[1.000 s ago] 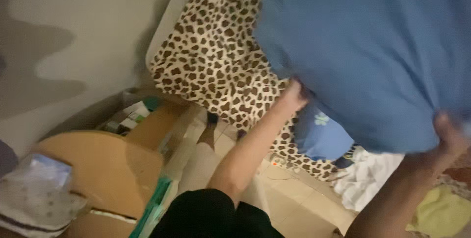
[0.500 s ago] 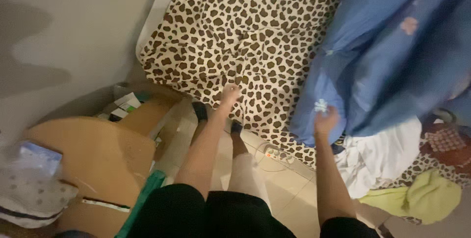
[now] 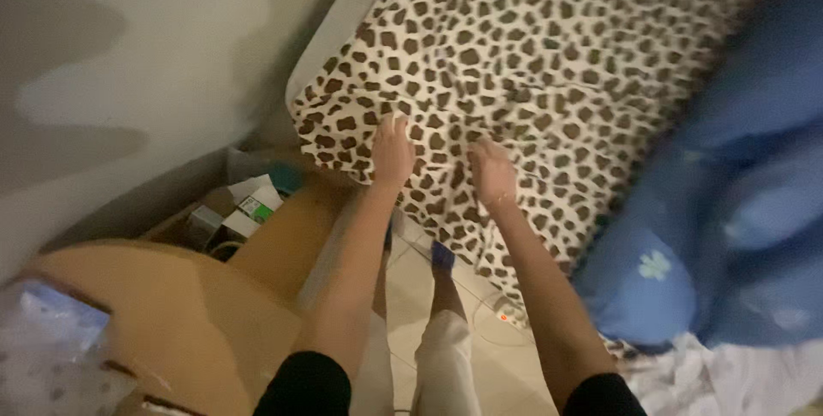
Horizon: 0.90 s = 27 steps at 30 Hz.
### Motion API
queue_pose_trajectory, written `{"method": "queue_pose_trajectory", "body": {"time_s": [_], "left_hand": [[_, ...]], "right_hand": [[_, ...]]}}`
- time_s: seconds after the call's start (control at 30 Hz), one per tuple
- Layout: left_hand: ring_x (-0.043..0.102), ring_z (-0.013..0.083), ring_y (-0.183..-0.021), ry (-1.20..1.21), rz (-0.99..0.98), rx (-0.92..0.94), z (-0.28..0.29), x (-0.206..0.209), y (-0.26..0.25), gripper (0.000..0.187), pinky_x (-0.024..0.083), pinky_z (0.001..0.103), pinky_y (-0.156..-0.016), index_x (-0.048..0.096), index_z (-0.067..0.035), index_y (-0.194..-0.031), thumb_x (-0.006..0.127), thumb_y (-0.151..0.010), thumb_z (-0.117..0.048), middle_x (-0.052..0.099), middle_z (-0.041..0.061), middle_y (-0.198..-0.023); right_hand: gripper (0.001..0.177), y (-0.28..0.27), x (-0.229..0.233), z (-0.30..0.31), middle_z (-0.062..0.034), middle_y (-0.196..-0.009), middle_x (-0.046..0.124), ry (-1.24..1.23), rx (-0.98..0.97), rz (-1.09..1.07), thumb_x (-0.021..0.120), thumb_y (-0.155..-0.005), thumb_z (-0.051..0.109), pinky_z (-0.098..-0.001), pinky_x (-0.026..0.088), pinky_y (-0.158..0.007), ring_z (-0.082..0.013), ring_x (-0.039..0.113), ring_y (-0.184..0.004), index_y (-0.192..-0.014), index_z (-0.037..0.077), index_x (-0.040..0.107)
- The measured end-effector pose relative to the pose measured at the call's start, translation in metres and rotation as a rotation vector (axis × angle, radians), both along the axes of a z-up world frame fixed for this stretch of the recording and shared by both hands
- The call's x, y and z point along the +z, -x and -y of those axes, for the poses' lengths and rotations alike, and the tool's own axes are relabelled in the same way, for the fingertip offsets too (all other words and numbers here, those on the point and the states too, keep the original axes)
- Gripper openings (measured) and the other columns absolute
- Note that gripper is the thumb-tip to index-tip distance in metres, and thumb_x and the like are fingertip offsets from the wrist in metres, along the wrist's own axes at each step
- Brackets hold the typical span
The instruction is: The person arranges pillows and a bolster on a leopard-print bed, tucks in the mattress cover at the edges, and then folds a white shirt on top of the mattress.
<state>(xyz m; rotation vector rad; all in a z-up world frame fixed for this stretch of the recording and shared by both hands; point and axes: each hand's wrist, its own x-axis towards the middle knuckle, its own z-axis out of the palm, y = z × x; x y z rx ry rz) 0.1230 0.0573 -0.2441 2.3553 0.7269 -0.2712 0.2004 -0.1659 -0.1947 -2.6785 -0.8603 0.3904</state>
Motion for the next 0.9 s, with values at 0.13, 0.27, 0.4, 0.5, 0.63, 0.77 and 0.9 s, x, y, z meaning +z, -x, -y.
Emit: {"method": "queue_pose_trajectory", "body": {"time_s": [0.13,0.27,0.4,0.5,0.63,0.77,0.9], "left_hand": [[0.039,0.0361,-0.143,-0.129,-0.111,0.015,-0.037,-0.024,-0.021,0.062,0.039,0.057,-0.114,0.046,-0.007,-0.15,0.073,-0.094,-0.013,0.038,0.016,-0.155],[0.022,0.0466,-0.146,-0.077,-0.218,0.222,-0.081,-0.039,-0.057,0.107,0.027,0.067,-0.109,0.029,-0.001,-0.154,0.09,-0.074,-0.035,0.018,0.028,-0.159],[0.034,0.0405,-0.147,-0.19,-0.058,0.095,-0.108,-0.062,-0.063,0.084,0.032,0.055,-0.118,0.04,-0.003,-0.149,0.077,-0.083,-0.04,0.031,0.023,-0.16],[0.059,0.0356,-0.133,0.709,-0.253,0.003,-0.127,-0.057,-0.05,0.065,0.042,0.049,-0.118,0.062,0.0,-0.132,0.04,-0.105,-0.056,0.064,0.021,-0.14],[0.059,0.0373,-0.109,0.391,-0.415,-0.06,-0.188,-0.035,-0.032,0.063,0.047,0.06,-0.091,0.058,0.002,-0.125,0.058,-0.1,-0.056,0.06,0.026,-0.128],[0.071,0.0296,-0.07,-0.202,-0.475,-0.732,-0.29,0.002,-0.013,0.027,0.06,0.043,-0.067,0.063,-0.013,-0.129,0.057,-0.104,-0.021,0.072,0.016,-0.087],[0.066,0.0289,-0.119,0.001,-0.155,-0.328,-0.228,-0.016,-0.052,0.035,0.056,0.042,-0.104,0.06,-0.006,-0.14,0.061,-0.106,-0.013,0.064,0.021,-0.134]], "right_hand": [[0.058,-0.031,-0.051,-0.054,-0.0345,-0.139,0.049,0.038,-0.297,-0.18,0.071,-0.084,0.011,-0.0483,0.053,-0.078,-0.0478,0.059,-0.106,-0.137,-0.006,0.054],[0.062,-0.035,-0.118,-0.062,-0.0321,-0.128,0.054,0.214,-0.528,-0.245,0.081,-0.078,0.023,-0.0517,0.053,-0.084,-0.0487,0.061,-0.105,-0.127,-0.005,0.054],[0.019,-0.038,-0.149,-0.059,-0.0261,-0.1,0.066,0.191,-0.415,-0.299,0.063,-0.098,0.014,-0.0504,0.054,-0.079,-0.044,0.067,-0.088,-0.105,-0.003,0.067],[0.025,-0.037,-0.127,-0.097,-0.0254,-0.082,0.063,-0.011,-0.328,-0.347,0.063,-0.101,0.017,-0.0495,0.052,-0.071,-0.0428,0.065,-0.074,-0.09,-0.006,0.062],[0.019,-0.038,-0.057,-0.135,-0.0249,-0.08,0.064,-0.238,-0.288,-0.393,0.061,-0.099,0.014,-0.0464,0.05,-0.063,-0.04,0.064,-0.07,-0.094,-0.004,0.062],[0.028,-0.017,-0.004,-0.153,-0.0234,-0.072,0.061,-0.196,-0.331,-0.444,0.061,-0.099,0.018,-0.0454,0.049,-0.062,-0.0383,0.062,-0.065,-0.083,-0.004,0.056],[0.026,-0.017,-0.015,-0.159,-0.0245,-0.073,0.061,-0.152,-0.283,-0.51,0.061,-0.099,0.02,-0.0455,0.049,-0.063,-0.0401,0.063,-0.066,-0.086,-0.003,0.057]]}}
